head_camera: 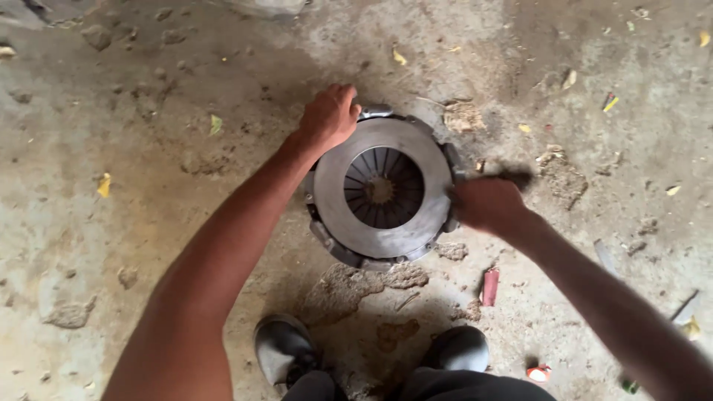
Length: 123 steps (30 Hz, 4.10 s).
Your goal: Inspecting, manipulating, and cleaning components of a car clutch assembly on the floor of a workshop.
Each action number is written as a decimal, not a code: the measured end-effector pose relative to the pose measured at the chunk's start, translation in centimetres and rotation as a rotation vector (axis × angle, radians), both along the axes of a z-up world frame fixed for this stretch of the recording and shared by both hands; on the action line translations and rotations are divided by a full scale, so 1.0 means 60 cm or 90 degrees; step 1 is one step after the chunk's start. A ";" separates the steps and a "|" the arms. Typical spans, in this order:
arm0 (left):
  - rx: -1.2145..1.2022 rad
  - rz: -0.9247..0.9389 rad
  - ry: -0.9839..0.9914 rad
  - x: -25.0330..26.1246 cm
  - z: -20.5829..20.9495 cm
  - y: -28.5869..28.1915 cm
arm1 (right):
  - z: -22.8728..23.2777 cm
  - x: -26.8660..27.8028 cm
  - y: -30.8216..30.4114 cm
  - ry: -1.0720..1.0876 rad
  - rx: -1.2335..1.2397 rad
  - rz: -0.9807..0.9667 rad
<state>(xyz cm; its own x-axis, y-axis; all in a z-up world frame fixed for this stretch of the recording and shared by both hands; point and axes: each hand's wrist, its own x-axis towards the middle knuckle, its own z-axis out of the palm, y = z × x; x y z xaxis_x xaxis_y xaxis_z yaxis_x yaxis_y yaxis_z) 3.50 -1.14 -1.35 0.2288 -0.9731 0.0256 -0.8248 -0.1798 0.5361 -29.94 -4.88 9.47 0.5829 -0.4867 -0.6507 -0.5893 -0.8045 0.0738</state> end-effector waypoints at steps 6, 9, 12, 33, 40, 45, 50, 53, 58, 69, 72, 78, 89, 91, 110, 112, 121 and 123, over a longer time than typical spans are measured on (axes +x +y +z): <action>-0.055 -0.030 -0.007 -0.048 0.009 -0.018 | -0.158 0.019 0.197 -0.516 0.155 0.087; -0.058 -0.067 -0.034 -0.069 0.020 -0.016 | -0.231 -0.047 0.175 -0.584 0.062 0.134; -0.067 -0.123 -0.003 -0.083 0.018 -0.004 | -0.155 -0.089 0.033 -0.031 -0.253 0.160; 0.072 -0.259 -0.018 -0.128 0.035 0.027 | -0.055 -0.117 0.102 -0.051 0.036 -0.331; 0.233 -0.259 -0.021 -0.164 0.036 0.067 | -0.112 -0.182 0.124 -0.244 0.141 -0.533; 0.323 -0.332 0.009 -0.194 0.024 0.095 | -0.214 -0.177 0.216 -0.473 0.592 -0.835; 0.354 -0.342 0.042 -0.208 -0.014 0.103 | -0.169 -0.129 0.257 -0.483 0.587 -0.932; 0.374 -0.341 0.048 -0.220 -0.017 0.106 | -0.183 -0.127 0.256 -0.544 0.614 -0.959; 0.482 -0.319 0.118 -0.259 -0.068 0.134 | -0.197 -0.120 0.258 -0.591 0.659 -1.004; 0.196 -0.326 -0.029 -0.266 -0.043 0.161 | -0.204 -0.115 0.272 -0.880 0.571 -0.906; 0.156 -0.308 0.042 -0.234 0.043 0.110 | -0.069 -0.080 0.232 -0.859 0.386 -0.763; 0.319 -0.128 0.315 -0.094 0.326 -0.025 | 0.146 0.105 0.049 -0.877 0.266 -0.582; -0.012 0.117 0.263 0.013 0.292 -0.121 | 0.126 0.337 -0.246 -0.795 -0.141 -0.096; -0.111 0.147 0.317 0.004 0.266 -0.116 | 0.153 0.360 -0.233 -0.776 -0.176 -0.003; -0.263 0.408 0.836 -0.111 0.315 0.006 | 0.231 0.321 -0.153 -0.682 0.330 -0.265; -0.288 0.372 0.885 -0.123 0.326 0.001 | 0.214 0.300 -0.156 -0.751 0.379 -0.279; -0.189 0.384 0.812 -0.116 0.319 -0.085 | 0.211 0.252 -0.178 -0.868 0.251 -0.390; -0.209 0.354 0.831 -0.116 0.310 -0.105 | 0.221 0.251 -0.171 -0.784 0.118 -0.370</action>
<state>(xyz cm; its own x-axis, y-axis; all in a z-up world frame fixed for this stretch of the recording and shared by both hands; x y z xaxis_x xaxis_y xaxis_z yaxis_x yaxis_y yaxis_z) -3.47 -7.42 17.26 0.6010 -0.7441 -0.2919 0.4056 -0.0308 0.9135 -14.89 -15.14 22.72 0.5694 -0.8205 0.0517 -0.4481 -0.3625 -0.8172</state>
